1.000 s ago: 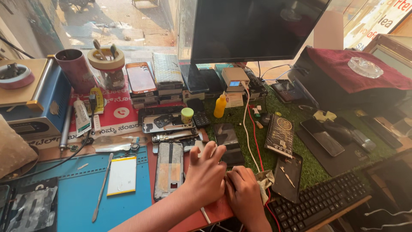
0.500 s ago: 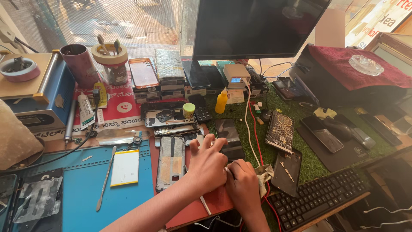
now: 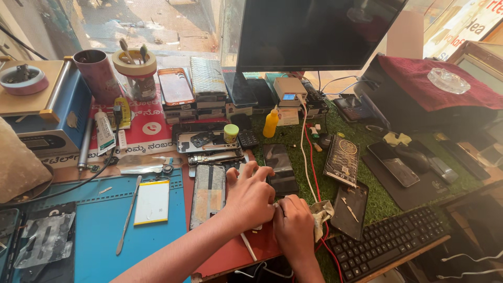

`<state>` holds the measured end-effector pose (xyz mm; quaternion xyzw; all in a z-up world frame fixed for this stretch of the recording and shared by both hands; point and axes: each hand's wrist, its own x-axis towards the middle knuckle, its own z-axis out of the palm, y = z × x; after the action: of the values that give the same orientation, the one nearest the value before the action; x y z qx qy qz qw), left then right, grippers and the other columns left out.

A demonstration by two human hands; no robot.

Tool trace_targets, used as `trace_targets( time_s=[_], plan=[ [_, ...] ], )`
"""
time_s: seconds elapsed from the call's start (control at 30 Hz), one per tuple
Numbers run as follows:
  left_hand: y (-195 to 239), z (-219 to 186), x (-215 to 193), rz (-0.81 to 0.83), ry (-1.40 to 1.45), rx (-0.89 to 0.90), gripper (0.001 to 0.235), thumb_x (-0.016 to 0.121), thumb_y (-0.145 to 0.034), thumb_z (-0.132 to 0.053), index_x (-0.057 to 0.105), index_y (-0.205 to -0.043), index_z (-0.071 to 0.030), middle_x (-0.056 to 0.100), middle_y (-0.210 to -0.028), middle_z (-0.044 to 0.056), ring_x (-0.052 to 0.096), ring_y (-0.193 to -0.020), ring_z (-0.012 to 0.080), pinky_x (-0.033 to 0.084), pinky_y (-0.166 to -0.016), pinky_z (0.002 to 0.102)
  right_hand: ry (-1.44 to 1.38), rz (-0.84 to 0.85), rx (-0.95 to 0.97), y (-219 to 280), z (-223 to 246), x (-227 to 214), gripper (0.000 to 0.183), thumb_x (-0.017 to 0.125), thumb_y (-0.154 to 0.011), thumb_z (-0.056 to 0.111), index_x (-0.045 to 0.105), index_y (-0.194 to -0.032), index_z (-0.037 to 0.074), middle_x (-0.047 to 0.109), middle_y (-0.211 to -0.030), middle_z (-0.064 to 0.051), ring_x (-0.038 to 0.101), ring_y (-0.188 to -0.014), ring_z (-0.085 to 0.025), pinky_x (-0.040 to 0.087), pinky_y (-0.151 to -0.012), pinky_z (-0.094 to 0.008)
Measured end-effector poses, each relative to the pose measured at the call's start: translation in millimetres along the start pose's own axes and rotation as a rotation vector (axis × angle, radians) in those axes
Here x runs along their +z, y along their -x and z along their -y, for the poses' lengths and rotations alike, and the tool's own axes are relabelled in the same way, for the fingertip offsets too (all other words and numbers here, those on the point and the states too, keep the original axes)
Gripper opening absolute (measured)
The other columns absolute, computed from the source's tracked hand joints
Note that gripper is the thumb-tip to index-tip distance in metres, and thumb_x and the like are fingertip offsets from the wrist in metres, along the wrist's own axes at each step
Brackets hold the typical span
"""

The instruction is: The person applies adhesive tape to the edges of a smartphone back cover, then aligns and presses the back cover onto the phone chassis. They flip the phone to inspect the back and front, then place the device on the workbench.

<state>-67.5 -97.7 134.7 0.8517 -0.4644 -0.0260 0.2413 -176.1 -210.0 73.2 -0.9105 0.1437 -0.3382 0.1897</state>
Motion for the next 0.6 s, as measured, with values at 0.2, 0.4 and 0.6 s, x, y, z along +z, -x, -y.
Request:
trace_targets(
  time_s=[0.2, 0.4, 0.6],
  plan=[
    [-2, 0, 1, 0.036, -0.011, -0.008, 0.006, 0.080, -0.061, -0.017, 0.081, -0.067, -0.017, 0.051, -0.145, 0.000, 0.027, -0.143, 0.0313, 0.016, -0.108, 0.061, 0.037, -0.026, -0.050, -3, -6, 0, 0.010, 0.063, -0.086, 0.007, 0.064, -0.078, 0.002, 0.066, -0.084, -0.014, 0.064, -0.082, -0.037, 0.050, -0.075, -0.048],
    [-4, -8, 3, -0.050, -0.147, 0.123, 0.008, 0.079, -0.057, -0.014, 0.081, -0.065, -0.013, 0.051, -0.145, 0.004, 0.030, -0.141, 0.0310, 0.018, -0.103, 0.058, -0.083, -0.081, 0.161, -5, -24, -10, 0.019, 0.067, -0.091, 0.017, 0.067, -0.082, 0.000, 0.068, -0.086, -0.014, 0.066, -0.079, -0.033, 0.051, -0.069, -0.043],
    [2, -1, -7, -0.044, -0.019, 0.088, 0.006, 0.079, -0.061, -0.015, 0.081, -0.065, -0.014, 0.053, -0.143, 0.003, 0.031, -0.139, 0.0312, 0.019, -0.103, 0.057, -0.520, 0.088, 0.512, -10, -56, -4, 0.025, 0.068, -0.098, 0.021, 0.075, -0.093, -0.002, 0.070, -0.085, -0.010, 0.060, -0.075, -0.016, 0.049, -0.067, -0.030]
  ],
)
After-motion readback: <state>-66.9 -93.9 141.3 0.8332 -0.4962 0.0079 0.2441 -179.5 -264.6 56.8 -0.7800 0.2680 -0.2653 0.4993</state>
